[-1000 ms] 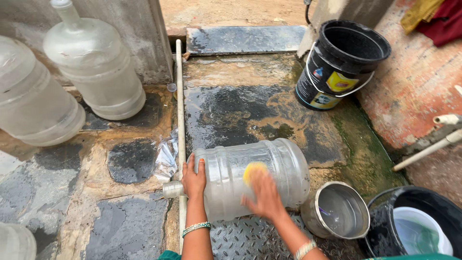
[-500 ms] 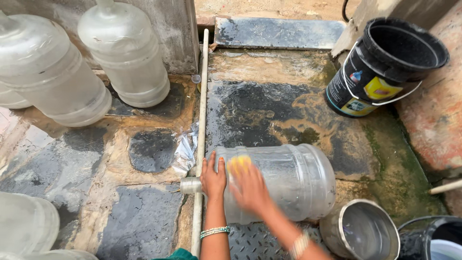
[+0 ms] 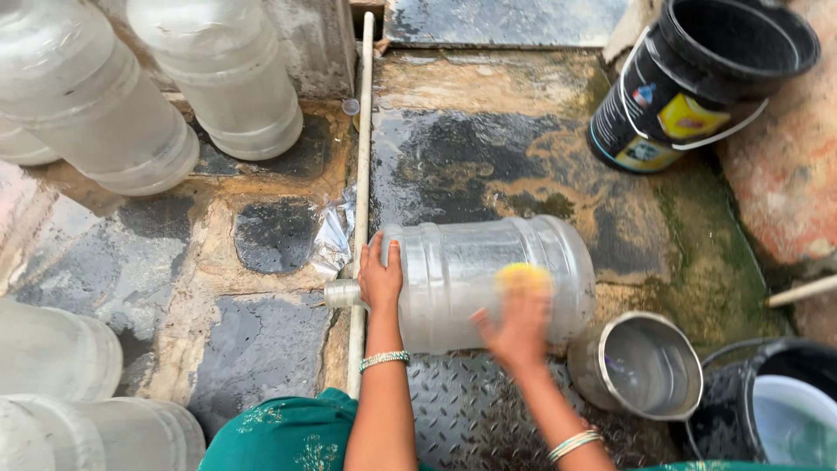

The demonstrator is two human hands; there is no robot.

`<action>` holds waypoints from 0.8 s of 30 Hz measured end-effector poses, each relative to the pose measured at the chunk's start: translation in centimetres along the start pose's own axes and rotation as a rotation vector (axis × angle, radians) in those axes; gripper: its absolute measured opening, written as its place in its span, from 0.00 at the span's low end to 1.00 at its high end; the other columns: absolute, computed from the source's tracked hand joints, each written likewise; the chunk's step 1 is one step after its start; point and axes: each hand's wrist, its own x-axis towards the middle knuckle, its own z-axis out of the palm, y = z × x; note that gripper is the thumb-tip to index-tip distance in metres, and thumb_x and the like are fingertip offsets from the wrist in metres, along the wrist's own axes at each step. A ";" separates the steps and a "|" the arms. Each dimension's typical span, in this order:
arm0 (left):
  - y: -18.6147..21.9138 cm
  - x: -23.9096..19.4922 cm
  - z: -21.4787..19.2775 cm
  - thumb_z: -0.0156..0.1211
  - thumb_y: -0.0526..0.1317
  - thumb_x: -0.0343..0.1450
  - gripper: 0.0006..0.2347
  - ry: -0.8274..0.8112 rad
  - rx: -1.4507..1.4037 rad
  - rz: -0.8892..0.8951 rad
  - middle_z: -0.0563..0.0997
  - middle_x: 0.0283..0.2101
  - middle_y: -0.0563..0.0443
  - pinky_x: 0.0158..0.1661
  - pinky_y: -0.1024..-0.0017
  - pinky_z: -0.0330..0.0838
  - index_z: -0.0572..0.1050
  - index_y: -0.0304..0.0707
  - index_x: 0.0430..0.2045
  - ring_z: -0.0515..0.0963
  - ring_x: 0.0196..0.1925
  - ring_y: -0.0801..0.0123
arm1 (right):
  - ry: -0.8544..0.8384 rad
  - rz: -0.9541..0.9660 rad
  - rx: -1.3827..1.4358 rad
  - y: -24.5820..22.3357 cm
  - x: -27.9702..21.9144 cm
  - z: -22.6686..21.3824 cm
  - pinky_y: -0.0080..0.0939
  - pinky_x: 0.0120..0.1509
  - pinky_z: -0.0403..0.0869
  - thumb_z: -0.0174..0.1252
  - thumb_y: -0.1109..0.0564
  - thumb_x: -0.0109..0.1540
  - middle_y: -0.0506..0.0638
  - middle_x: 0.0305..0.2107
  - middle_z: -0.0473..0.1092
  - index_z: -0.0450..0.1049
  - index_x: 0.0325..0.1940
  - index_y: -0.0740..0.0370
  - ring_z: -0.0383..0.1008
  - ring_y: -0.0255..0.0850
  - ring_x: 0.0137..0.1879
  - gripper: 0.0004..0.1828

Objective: The person scrubs the exterior of a large plastic water dispenser bottle with a yellow sponge, rinses it with water from a bucket, and shakes it to remove excess water. The person repeats this process for multiple bottles.

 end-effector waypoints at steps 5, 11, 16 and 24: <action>-0.6 0.6 0.0 0.51 0.61 0.71 0.23 -0.071 0.010 -0.034 0.64 0.71 0.49 0.64 0.52 0.56 0.70 0.66 0.62 0.63 0.70 0.51 | -0.422 -0.251 0.014 -3.6 -3.4 1.7 0.64 0.78 0.43 0.40 0.20 0.62 0.63 0.75 0.46 0.52 0.76 0.66 0.42 0.62 0.79 0.54; -3.0 0.9 -0.8 0.47 0.55 0.76 0.22 -0.025 -0.408 0.270 0.78 0.62 0.42 0.63 0.58 0.66 0.76 0.40 0.55 0.76 0.64 0.50 | 0.167 0.283 -0.165 11.7 -3.2 1.0 0.65 0.83 0.53 0.41 0.32 0.72 0.66 0.76 0.55 0.58 0.76 0.72 0.54 0.60 0.82 0.43; -6.0 -6.4 -0.2 0.39 0.63 0.75 0.29 0.161 -0.182 -0.283 0.74 0.63 0.38 0.63 0.53 0.62 0.71 0.42 0.62 0.72 0.64 0.44 | -0.044 0.829 0.681 17.3 -0.5 2.6 0.53 0.64 0.70 0.53 0.23 0.58 0.65 0.53 0.74 0.70 0.61 0.67 0.74 0.58 0.59 0.47; -1.3 -4.1 -2.9 0.38 0.72 0.67 0.41 -0.151 0.160 -0.288 0.61 0.72 0.36 0.67 0.42 0.55 0.54 0.52 0.74 0.64 0.70 0.37 | -0.258 0.883 0.322 15.7 4.1 -1.6 0.56 0.68 0.66 0.46 0.13 0.54 0.70 0.57 0.70 0.65 0.69 0.64 0.69 0.63 0.64 0.59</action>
